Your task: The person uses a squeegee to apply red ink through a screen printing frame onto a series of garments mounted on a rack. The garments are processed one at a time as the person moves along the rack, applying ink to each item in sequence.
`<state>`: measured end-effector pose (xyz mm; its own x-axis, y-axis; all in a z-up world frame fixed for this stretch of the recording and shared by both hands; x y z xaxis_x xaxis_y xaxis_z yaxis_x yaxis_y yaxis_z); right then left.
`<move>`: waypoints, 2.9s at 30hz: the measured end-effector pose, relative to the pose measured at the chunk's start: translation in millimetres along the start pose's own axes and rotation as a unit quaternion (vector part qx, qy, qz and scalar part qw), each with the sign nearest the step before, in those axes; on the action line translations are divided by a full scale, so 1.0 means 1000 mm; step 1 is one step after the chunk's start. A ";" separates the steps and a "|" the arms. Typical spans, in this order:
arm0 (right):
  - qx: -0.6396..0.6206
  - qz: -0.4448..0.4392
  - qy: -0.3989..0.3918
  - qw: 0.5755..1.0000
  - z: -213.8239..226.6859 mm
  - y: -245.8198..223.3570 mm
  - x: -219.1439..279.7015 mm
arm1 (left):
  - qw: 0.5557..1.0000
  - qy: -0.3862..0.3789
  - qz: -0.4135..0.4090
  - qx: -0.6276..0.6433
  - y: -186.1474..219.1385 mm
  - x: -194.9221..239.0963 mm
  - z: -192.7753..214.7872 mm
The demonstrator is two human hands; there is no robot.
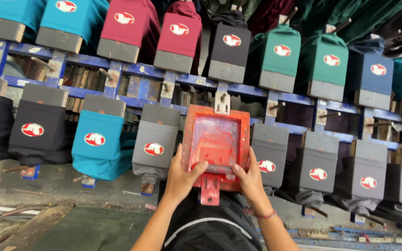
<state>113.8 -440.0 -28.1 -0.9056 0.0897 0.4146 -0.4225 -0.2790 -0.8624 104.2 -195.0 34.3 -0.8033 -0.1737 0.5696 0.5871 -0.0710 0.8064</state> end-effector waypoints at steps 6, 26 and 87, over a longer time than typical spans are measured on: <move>0.042 0.064 0.015 0.997 -0.006 0.019 -0.003 | 0.999 0.000 -0.034 -0.002 -0.043 -0.024 -0.002; 0.567 0.255 -0.061 0.781 -0.068 -0.061 0.035 | 0.995 -0.084 -0.043 -0.040 -0.070 -0.026 -0.010; 0.016 0.138 0.025 0.990 0.184 0.089 -0.003 | 0.998 -0.007 -0.064 -0.019 -0.012 0.038 -0.196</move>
<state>85.7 -641.3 -52.7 -0.9873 0.0531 0.1494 -0.1586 -0.3295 -0.9308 86.1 -393.2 15.5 -0.8730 -0.1468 0.4651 0.4830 -0.1283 0.8662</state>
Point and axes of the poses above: each hand's wrist, its own x-axis away from the middle knuckle, its own z-axis out of the back of the hand, y = z × x, the point moved 9 cm from there along -x, towards the middle knuckle, and after that the axes turned 2 degrees about z, right-handed, at the moved point
